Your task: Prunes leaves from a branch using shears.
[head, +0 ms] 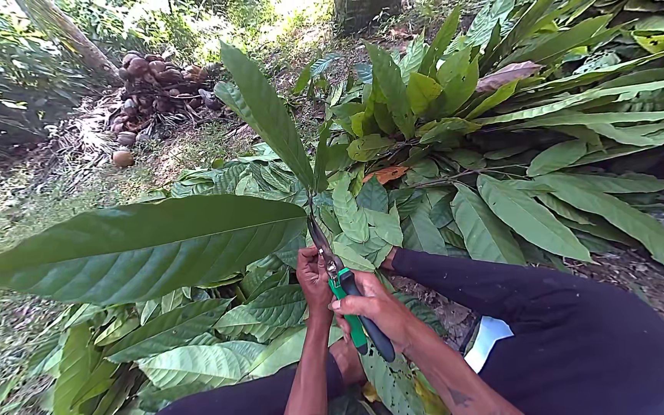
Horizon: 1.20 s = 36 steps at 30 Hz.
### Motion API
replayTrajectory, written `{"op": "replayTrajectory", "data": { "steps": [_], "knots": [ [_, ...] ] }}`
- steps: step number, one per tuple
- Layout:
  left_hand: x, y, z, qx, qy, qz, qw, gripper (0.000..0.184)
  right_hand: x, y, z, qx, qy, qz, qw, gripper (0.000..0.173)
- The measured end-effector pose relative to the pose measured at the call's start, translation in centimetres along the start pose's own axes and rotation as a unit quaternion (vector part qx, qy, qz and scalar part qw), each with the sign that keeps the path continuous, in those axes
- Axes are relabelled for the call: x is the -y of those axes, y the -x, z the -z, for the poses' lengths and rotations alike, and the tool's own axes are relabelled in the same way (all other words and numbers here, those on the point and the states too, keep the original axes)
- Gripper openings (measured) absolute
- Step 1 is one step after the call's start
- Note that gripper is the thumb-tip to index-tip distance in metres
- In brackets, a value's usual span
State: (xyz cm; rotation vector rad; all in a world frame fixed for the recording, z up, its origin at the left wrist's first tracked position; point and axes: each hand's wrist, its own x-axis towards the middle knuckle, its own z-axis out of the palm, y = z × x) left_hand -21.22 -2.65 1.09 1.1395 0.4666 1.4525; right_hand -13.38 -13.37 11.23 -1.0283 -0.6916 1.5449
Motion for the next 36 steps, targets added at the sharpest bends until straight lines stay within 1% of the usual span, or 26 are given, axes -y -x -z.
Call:
{"op": "replayTrajectory", "data": {
  "steps": [3,5,7,8,9,12,15,17,20,26,33,36],
  "knots": [
    [-0.1,0.0,-0.2,0.001,-0.008,0.001,1.000,0.016,-0.3,0.1,-0.1,-0.027,0.027,0.009,0.999,0.026],
    [-0.4,0.0,-0.2,-0.002,-0.029,0.002,1.000,0.016,-0.7,0.4,0.1,-0.047,0.088,0.030,0.995,0.041],
    [-0.9,-0.1,-0.4,-0.023,-0.074,0.000,0.997,0.017,-1.1,0.5,0.4,-0.073,0.172,0.060,0.981,0.061],
    [-1.0,-0.1,-0.5,-0.033,-0.095,-0.004,0.995,0.016,-1.1,0.6,0.5,-0.093,0.209,0.070,0.971,0.066],
    [-0.8,-0.1,-0.3,-0.042,-0.106,-0.020,0.993,0.014,-0.9,0.6,0.6,-0.111,0.241,0.074,0.961,0.069],
    [-0.3,-0.3,0.5,-0.034,-0.144,-0.081,0.986,0.011,0.0,0.8,0.6,-0.150,0.313,0.072,0.935,0.076],
    [-0.5,-0.3,0.6,-0.041,-0.184,-0.118,0.975,0.009,0.8,1.0,0.7,-0.165,0.364,0.072,0.914,0.078],
    [-0.7,-0.4,0.6,-0.043,-0.205,-0.139,0.968,0.009,1.2,1.1,0.7,-0.168,0.379,0.072,0.907,0.079],
    [-0.7,-0.5,1.0,-0.038,-0.221,-0.162,0.961,0.009,1.3,1.2,0.9,-0.168,0.376,0.081,0.908,0.079],
    [-0.7,-0.5,1.6,-0.031,-0.247,-0.178,0.952,0.008,1.7,1.2,1.4,-0.167,0.373,0.083,0.909,0.077],
    [-0.5,-0.4,2.1,-0.025,-0.264,-0.188,0.946,0.007,2.0,0.9,2.0,-0.158,0.378,0.070,0.910,0.077],
    [-0.6,-0.3,2.2,-0.024,-0.281,-0.183,0.942,0.008,1.6,0.8,2.2,-0.161,0.365,0.081,0.913,0.072]
  ]
}}
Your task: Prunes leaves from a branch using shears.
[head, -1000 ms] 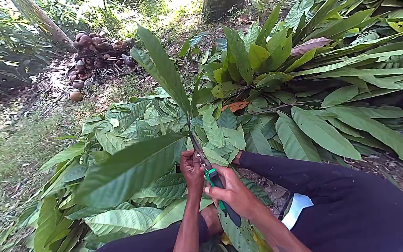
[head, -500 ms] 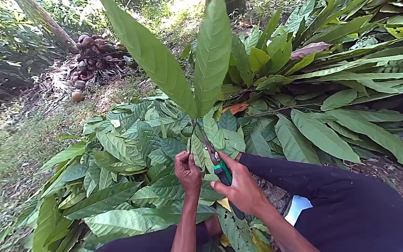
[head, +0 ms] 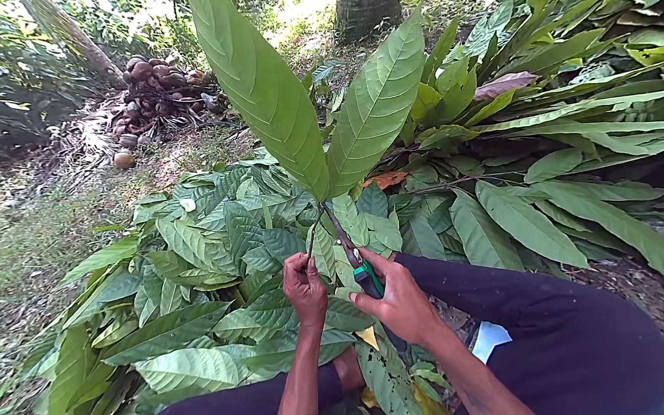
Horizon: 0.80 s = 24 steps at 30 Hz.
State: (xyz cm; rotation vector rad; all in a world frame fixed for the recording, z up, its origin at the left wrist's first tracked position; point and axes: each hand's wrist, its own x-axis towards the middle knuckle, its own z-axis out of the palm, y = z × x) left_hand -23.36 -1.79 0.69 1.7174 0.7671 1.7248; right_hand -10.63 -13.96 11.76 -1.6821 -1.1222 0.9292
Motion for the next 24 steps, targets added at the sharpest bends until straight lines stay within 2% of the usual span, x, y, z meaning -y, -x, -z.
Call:
{"op": "replayTrajectory", "data": {
  "steps": [5,8,12,18,24],
  "knots": [
    [-0.1,0.0,0.1,-0.002,0.000,0.003,1.000,0.007,-0.5,0.1,-0.3,-0.029,-0.029,0.010,0.999,0.063],
    [-0.2,-0.1,0.1,-0.014,-0.016,0.004,1.000,0.007,-0.6,0.3,-0.6,-0.060,0.054,0.016,0.997,0.073],
    [-0.5,-0.3,0.3,-0.032,-0.054,0.016,0.998,0.011,-0.7,0.4,-0.9,-0.123,0.193,0.038,0.973,0.083],
    [-1.2,-0.1,0.1,-0.031,-0.077,0.009,0.996,0.011,-0.1,-0.2,-1.0,-0.111,0.224,0.007,0.968,0.083],
    [-1.5,0.7,-0.5,-0.029,-0.081,-0.010,0.996,0.011,0.4,-0.4,-1.2,-0.095,0.200,-0.008,0.975,0.082]
  ]
}}
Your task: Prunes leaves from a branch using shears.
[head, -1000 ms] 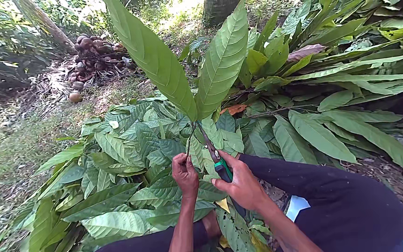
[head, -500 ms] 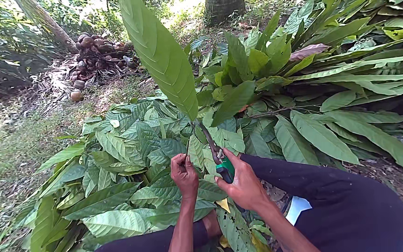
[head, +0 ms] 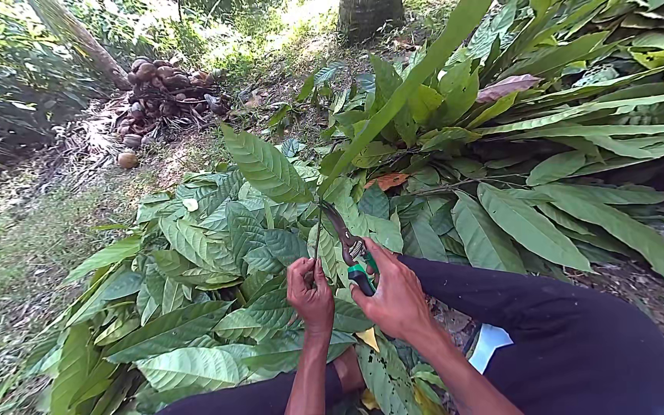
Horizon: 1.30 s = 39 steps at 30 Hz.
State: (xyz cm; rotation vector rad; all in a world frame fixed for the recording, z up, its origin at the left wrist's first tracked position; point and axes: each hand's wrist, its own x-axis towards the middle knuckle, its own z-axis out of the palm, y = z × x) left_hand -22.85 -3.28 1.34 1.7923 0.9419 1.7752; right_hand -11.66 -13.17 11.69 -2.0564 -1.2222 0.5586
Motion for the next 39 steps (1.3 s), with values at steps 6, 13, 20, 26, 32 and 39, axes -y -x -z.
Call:
{"op": "replayTrajectory", "data": {
  "steps": [6,13,20,26,32,39],
  "knots": [
    [-0.1,0.4,-0.2,-0.004,-0.009,-0.007,1.000,0.012,-0.1,0.0,0.1,0.001,-0.029,-0.004,1.000,0.077],
    [0.6,0.6,0.2,-0.011,0.010,0.026,1.000,0.011,-1.1,0.0,-0.3,0.019,-0.121,0.016,0.992,0.068],
    [0.6,0.3,0.1,-0.028,0.045,0.049,0.997,0.010,-0.9,1.3,-0.1,0.191,-0.324,0.014,0.926,0.070],
    [0.5,0.4,0.0,-0.033,0.037,0.022,0.999,0.010,0.2,0.8,-0.3,0.197,-0.397,0.007,0.896,0.065],
    [0.6,0.6,0.1,-0.033,0.031,0.014,0.999,0.011,0.5,0.8,-0.3,0.208,-0.431,0.000,0.878,0.062],
    [0.7,0.8,0.1,-0.033,0.038,0.006,0.999,0.010,0.8,1.0,-0.5,0.209,-0.465,-0.016,0.860,0.055]
  ]
}}
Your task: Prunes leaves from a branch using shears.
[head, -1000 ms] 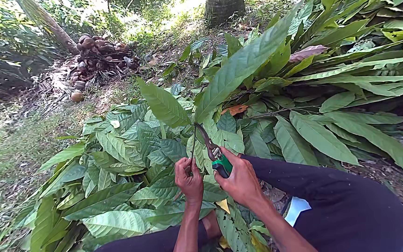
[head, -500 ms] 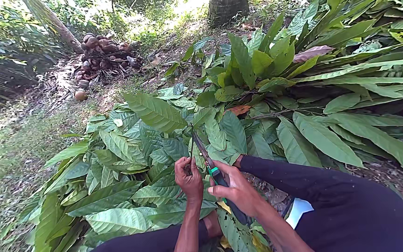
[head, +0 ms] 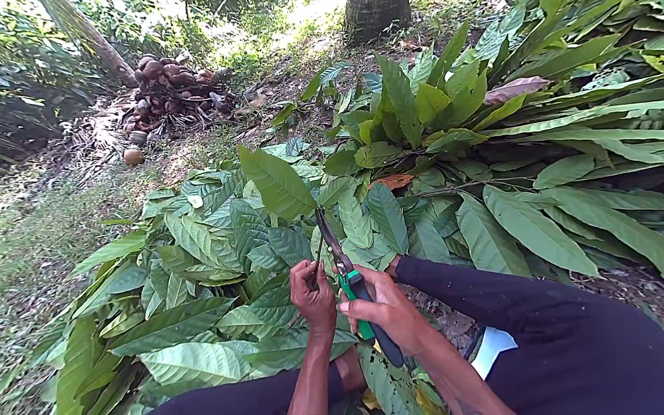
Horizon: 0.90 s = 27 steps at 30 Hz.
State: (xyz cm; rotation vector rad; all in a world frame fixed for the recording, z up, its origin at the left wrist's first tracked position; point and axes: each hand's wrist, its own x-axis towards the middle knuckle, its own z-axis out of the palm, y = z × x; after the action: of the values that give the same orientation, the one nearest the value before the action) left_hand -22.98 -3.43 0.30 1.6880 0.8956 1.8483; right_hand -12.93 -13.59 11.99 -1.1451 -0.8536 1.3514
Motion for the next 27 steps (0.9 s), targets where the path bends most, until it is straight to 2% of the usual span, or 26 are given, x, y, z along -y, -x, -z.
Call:
{"op": "replayTrajectory", "data": {
  "steps": [9,11,14,16,19,22,25,27],
  "knots": [
    [0.2,0.2,0.0,-0.003,0.018,0.018,1.000,0.010,-0.3,0.2,-0.7,-0.045,0.019,0.000,0.999,0.044],
    [0.0,0.0,0.0,-0.005,0.056,0.045,0.997,0.009,-0.4,0.3,-0.8,-0.019,0.105,-0.012,0.994,0.056],
    [-0.3,-0.7,0.0,-0.027,0.109,0.124,0.986,0.011,-1.0,0.9,-1.4,0.034,0.260,-0.005,0.965,0.072],
    [0.0,-1.7,0.4,-0.041,0.118,0.147,0.981,0.011,-1.5,1.6,-1.9,0.060,0.289,0.005,0.955,0.077],
    [-0.9,-5.7,2.9,-0.056,0.113,0.187,0.974,0.008,-2.8,2.7,-1.3,0.051,0.265,0.036,0.962,0.079],
    [-3.3,-12.9,9.4,-0.135,0.094,0.183,0.969,0.005,-3.6,3.1,0.9,0.019,0.250,0.076,0.965,0.082],
    [-8.3,-19.3,21.6,-0.259,0.029,0.087,0.962,0.006,-3.8,3.2,3.9,0.041,0.202,0.079,0.975,0.077],
    [-12.5,-20.6,31.2,-0.356,-0.056,0.023,0.933,0.010,-4.7,2.7,5.6,0.059,0.139,0.062,0.987,0.067]
  ]
}}
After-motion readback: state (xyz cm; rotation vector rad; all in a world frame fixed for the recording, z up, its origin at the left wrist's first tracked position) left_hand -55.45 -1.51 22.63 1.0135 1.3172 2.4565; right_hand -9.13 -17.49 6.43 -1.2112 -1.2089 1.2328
